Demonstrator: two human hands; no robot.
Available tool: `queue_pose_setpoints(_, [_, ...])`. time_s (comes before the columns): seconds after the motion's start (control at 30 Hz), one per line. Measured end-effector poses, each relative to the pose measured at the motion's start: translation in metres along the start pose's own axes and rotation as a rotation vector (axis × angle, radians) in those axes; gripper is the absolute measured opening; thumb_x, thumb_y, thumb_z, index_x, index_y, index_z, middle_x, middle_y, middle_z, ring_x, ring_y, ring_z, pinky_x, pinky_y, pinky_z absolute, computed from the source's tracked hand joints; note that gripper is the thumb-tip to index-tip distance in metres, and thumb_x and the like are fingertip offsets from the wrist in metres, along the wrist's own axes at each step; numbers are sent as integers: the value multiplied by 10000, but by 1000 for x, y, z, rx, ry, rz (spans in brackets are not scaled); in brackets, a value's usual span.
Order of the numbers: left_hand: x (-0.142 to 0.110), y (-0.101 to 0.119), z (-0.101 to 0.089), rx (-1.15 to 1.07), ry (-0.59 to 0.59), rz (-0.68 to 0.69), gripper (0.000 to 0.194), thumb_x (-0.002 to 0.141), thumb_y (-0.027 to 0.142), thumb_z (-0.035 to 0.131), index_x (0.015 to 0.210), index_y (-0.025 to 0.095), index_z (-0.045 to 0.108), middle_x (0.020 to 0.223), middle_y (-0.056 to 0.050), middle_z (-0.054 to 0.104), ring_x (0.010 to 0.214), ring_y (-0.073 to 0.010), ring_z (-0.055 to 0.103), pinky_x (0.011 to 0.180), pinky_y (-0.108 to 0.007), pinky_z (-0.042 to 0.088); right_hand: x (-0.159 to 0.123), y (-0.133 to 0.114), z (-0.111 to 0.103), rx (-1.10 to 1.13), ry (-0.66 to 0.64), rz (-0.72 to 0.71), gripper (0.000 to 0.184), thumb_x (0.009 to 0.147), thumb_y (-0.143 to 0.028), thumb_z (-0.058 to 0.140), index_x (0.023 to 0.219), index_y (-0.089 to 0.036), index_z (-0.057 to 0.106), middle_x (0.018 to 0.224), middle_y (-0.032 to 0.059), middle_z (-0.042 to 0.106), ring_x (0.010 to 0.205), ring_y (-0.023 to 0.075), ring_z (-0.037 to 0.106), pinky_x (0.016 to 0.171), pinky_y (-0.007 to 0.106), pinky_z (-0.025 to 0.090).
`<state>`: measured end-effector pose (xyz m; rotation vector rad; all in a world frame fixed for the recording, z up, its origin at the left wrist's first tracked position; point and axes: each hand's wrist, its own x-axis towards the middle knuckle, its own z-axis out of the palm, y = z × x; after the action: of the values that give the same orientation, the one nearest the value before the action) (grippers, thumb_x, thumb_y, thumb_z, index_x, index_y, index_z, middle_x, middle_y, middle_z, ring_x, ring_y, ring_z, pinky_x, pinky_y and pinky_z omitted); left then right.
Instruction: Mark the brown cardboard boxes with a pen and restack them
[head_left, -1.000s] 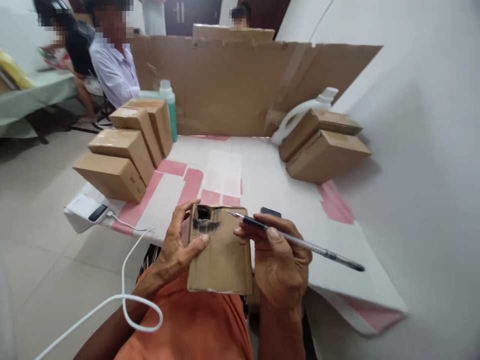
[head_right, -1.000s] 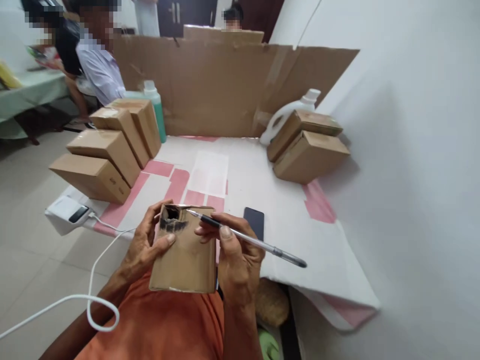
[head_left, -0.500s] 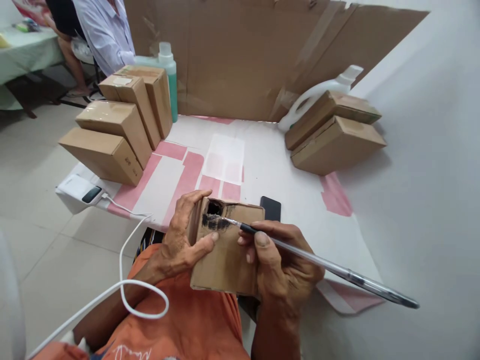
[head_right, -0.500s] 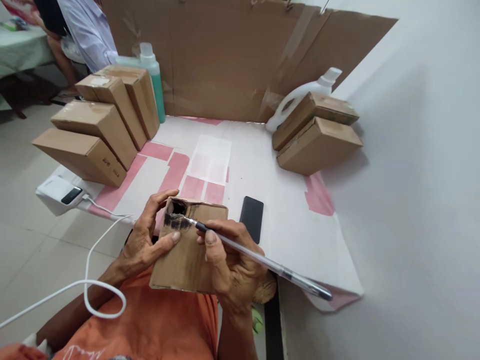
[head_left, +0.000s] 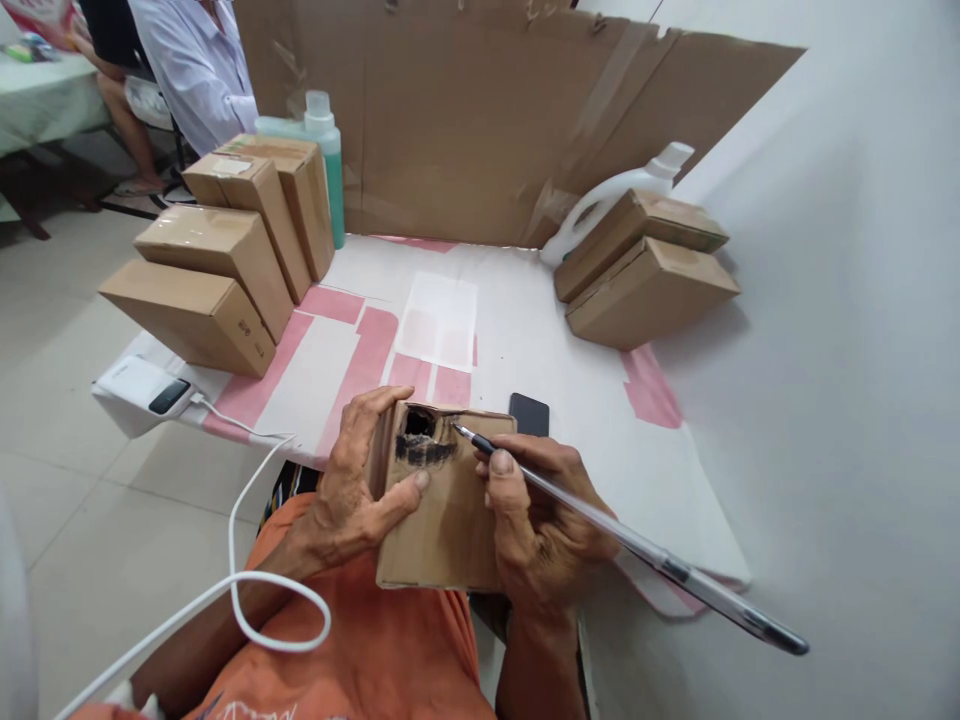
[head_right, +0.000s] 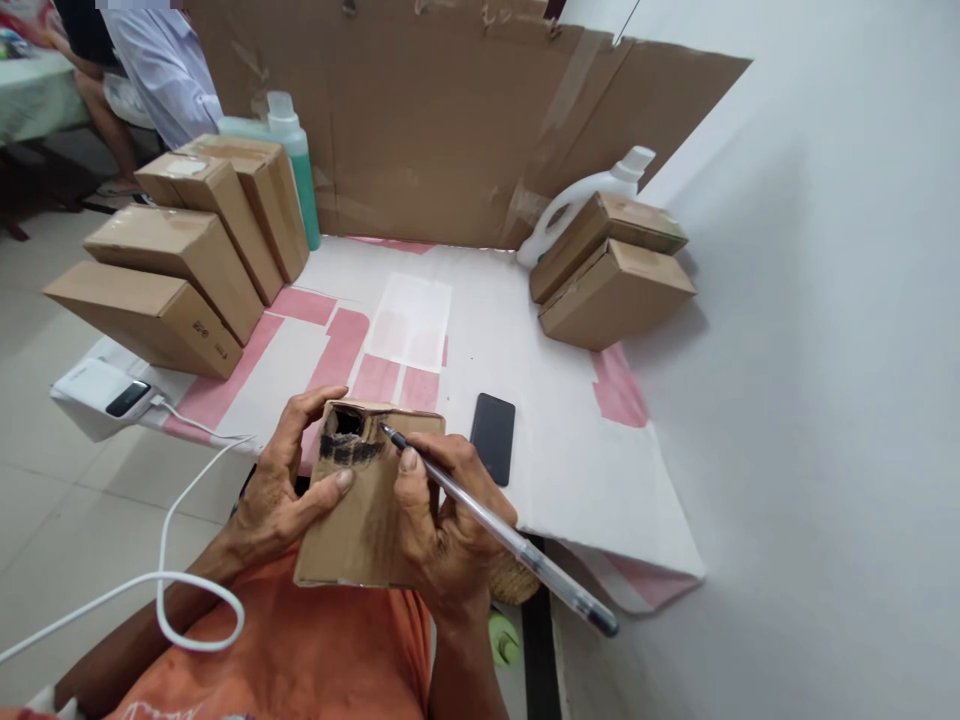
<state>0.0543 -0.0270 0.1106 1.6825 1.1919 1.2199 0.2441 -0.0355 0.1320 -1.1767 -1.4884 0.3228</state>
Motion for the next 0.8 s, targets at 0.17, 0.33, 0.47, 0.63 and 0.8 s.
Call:
queue_pose_setpoints(0.17, [-1, -1, 1, -4, 27, -11, 681, 915, 348, 730, 1546, 266, 485, 1525, -115, 533, 1436, -335, 511, 1260, -526, 382, -2, -4, 2, 43, -22, 19, 129, 1005, -164, 660, 975, -252, 749, 825, -17, 710, 657, 137, 686, 605, 258, 562])
queue_pose_setpoints(0.33, [-1, -11, -2, -68, 20, -44, 693, 915, 352, 728, 1558, 260, 488, 1528, -128, 562, 1432, -345, 540, 1257, -541, 396, 6, -8, 2, 504, 20, 234, 126, 1033, -303, 664, 955, -241, 741, 766, -17, 694, 567, 122, 642, 453, 208, 466])
queue_pose_setpoints(0.47, [0, -17, -11, -162, 48, -110, 673, 936, 440, 729, 1549, 251, 523, 1502, -127, 607, 1395, -334, 591, 1219, -490, 459, 33, 30, -1, 571, 241, 345, 185, 1030, -420, 653, 976, -243, 647, 1014, 23, 771, 748, 149, 736, 490, 204, 495])
queue_pose_setpoints(0.63, [2, -15, -20, -161, 134, -191, 687, 917, 508, 769, 1528, 265, 574, 1471, -92, 647, 1314, -304, 660, 1099, -376, 554, 48, 101, 17, -357, -440, 627, 166, 1080, -337, 572, 976, -211, 603, 858, 36, 790, 690, 160, 737, 624, 243, 522])
queue_pose_setpoints(0.8, [0, -18, -21, -132, 115, -211, 726, 899, 538, 789, 1546, 294, 567, 1513, -76, 630, 1323, -304, 658, 1072, -353, 565, 35, 121, 61, -685, -630, 689, 164, 1051, -257, 645, 1149, -131, 683, 1194, 226, 791, 1115, 307, 769, 873, 352, 541])
